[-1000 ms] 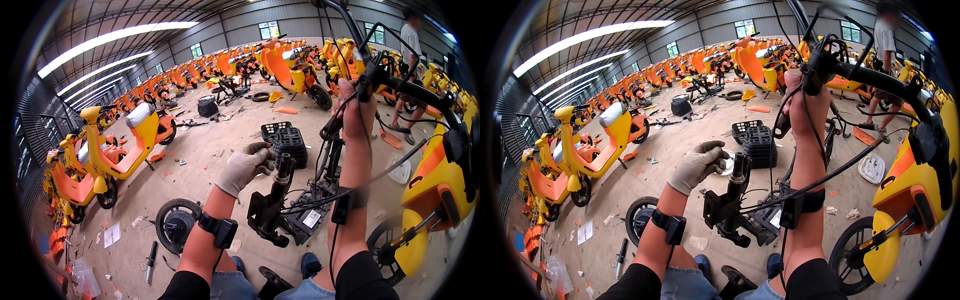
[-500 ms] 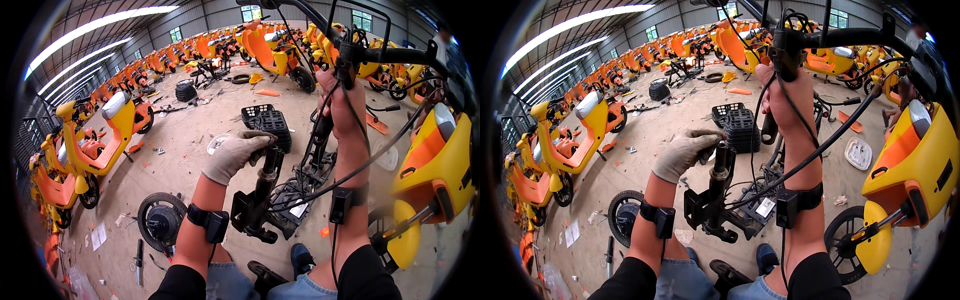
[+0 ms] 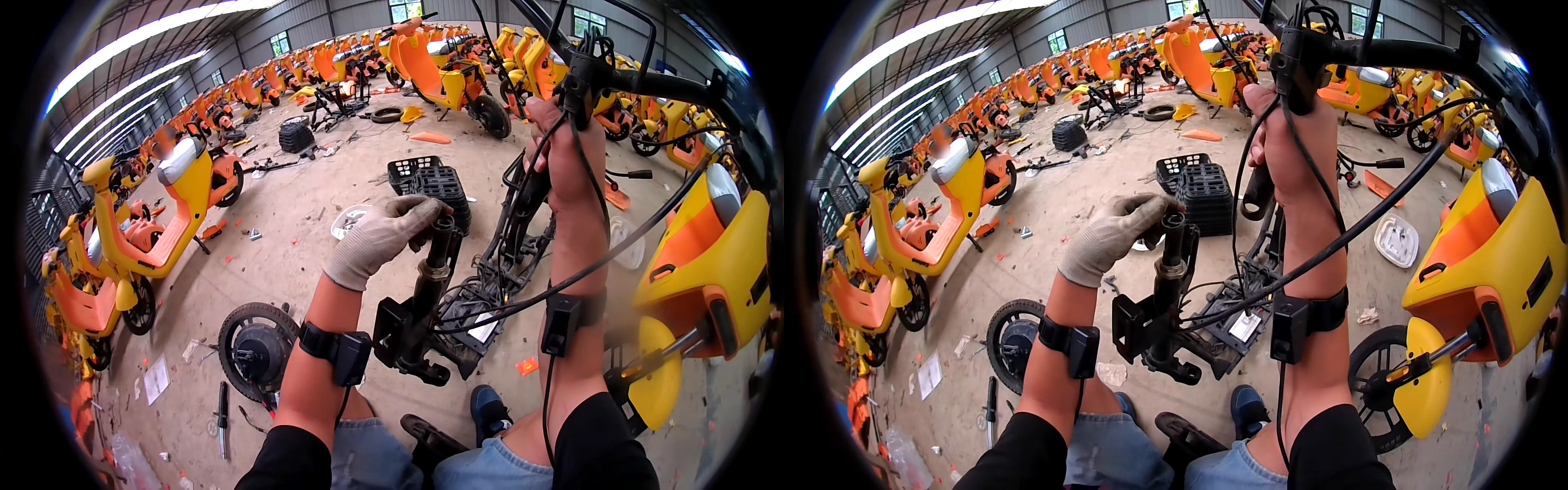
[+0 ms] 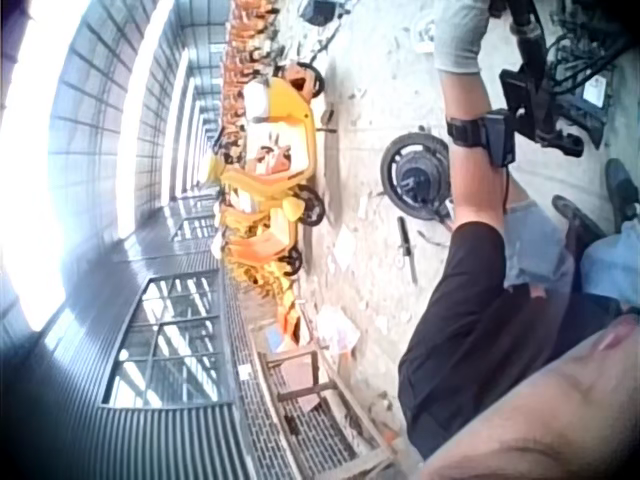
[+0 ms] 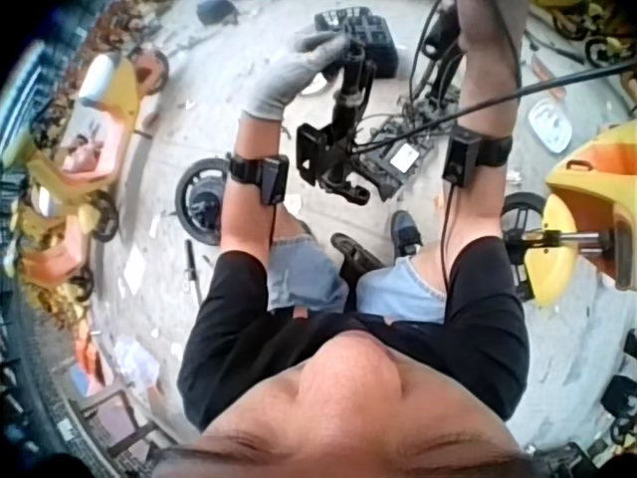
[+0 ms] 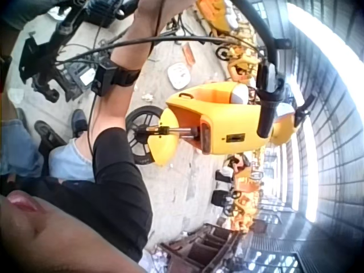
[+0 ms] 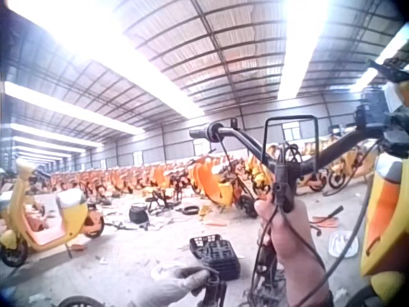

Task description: The person sits on the floor of a workshop and assembles the handlebar and stem of a yellow electric scooter. They use a wrench to tighten bolts on the stem and a hammer to secure the handlebar assembly into place.

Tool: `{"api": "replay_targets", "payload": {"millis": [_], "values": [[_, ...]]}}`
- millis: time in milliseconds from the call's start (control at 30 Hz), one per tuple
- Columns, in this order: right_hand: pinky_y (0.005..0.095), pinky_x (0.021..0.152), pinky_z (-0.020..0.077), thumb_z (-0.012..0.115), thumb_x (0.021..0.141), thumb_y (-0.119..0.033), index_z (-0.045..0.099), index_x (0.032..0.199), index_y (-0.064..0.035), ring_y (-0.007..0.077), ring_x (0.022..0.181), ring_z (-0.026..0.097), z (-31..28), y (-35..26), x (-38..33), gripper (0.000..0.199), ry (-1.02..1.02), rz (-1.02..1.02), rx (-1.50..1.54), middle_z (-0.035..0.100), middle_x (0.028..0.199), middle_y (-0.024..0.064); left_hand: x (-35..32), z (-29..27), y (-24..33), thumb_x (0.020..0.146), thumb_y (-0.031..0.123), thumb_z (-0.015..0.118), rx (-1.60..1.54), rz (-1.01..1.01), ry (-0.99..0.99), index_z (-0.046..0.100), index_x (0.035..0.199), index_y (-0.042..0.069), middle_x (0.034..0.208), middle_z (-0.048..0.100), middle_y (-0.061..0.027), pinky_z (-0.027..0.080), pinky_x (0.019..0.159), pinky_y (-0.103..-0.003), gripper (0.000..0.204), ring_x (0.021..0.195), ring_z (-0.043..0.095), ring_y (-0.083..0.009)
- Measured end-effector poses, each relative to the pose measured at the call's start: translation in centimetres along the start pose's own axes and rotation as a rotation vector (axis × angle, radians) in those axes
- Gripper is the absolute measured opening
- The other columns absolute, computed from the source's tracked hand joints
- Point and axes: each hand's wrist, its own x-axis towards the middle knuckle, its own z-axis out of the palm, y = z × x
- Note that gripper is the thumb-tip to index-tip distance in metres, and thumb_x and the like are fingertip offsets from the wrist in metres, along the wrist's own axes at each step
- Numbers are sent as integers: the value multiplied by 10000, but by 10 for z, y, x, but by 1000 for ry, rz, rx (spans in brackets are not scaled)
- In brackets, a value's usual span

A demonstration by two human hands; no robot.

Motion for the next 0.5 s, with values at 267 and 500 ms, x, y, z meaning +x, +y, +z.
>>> {"api": "replay_targets", "payload": {"millis": [267, 500], "values": [[254, 387, 408, 740, 832, -239, 600, 802, -25, 84, 384, 465, -1, 3, -1, 258, -64, -21, 18, 490, 503, -4, -3, -3, -17, 895, 280, 704, -1, 147, -97, 630, 1212, 31, 1068, 653, -20, 480, 822, -250, 411, 951, 573, -91], [251, 393, 390, 733, 826, -228, 568, 791, -54, 76, 380, 438, 9, -5, -7, 242, -61, 11, 21, 452, 510, -22, 2, -8, -18, 904, 321, 689, 193, 169, -82, 621, 1206, 12, 1072, 656, -42, 477, 863, -283, 437, 982, 578, -115]]}}
